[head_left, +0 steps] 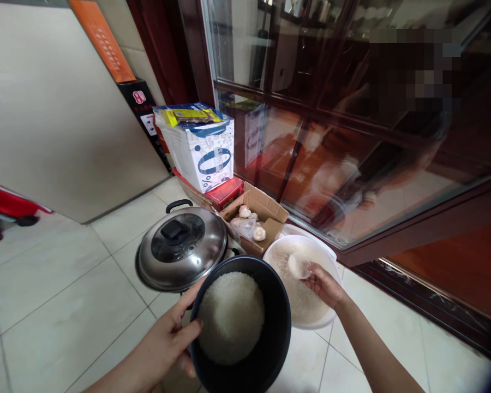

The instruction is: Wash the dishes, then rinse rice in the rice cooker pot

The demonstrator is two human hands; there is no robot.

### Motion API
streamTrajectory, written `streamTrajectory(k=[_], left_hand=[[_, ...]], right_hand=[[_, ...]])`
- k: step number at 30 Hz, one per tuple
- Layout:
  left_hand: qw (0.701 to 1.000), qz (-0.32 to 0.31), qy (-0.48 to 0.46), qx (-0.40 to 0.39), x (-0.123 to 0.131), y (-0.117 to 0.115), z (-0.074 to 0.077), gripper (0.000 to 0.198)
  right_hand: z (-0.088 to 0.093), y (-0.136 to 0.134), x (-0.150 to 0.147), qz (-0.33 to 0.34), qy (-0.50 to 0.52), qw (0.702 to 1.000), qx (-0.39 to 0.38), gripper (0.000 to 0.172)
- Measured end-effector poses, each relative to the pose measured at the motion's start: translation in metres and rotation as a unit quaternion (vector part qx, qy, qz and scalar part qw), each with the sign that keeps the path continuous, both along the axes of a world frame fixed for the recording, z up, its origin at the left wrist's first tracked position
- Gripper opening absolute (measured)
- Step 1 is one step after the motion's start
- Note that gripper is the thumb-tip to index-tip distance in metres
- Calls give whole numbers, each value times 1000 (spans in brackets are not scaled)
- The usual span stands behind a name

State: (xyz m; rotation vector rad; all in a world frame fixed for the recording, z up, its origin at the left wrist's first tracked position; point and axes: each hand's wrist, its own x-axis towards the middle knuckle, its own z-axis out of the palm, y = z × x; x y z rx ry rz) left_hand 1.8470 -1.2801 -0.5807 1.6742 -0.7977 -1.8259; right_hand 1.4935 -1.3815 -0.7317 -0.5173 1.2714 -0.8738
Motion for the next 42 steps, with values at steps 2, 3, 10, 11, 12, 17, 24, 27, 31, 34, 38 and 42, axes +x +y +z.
streamTrajectory(k=[2,3,10,11,12,17,24,27,31,34,38,42], left_hand=[[1000,-2,-2,-3,0,0,0,93],[1000,-2,-4,-4,0,0,0,93],[1000,10,4,4,0,2,0,93],[1000,10,2,2,0,2,0,93],[1000,8,0,0,0,2,0,93],[1000,12,-3,-6,-1,3,0,94],[1000,-1,0,-1,1,3,-2,95],[1000,-4,-2,-2,1,3,-2,94],[1000,-1,-5,-3,-1,2,0,94],[1000,6,-2,-1,-1,2,2,93],[1000,-2,5,1,0,3,1,93],[1000,-14,5,-1,1,2,0,92]], right_hand=[[0,0,-1,-17,-50,998,17,35],[0,0,-1,-26,-61,998,23,34],[-2,1,-4,-37,-87,995,40,35],[-1,1,-4,-36,-86,995,41,34],[-1,2,-3,-33,-85,995,42,34],[-5,0,1,-56,-31,998,8,33],[-14,-3,2,-8,445,882,-157,59],[-15,0,8,70,528,823,-196,60],[-12,1,13,69,385,915,-95,55],[-6,1,8,25,164,986,-35,44],[-2,2,2,-18,-35,999,-7,35],[-1,2,-1,-54,-67,996,-11,28]])
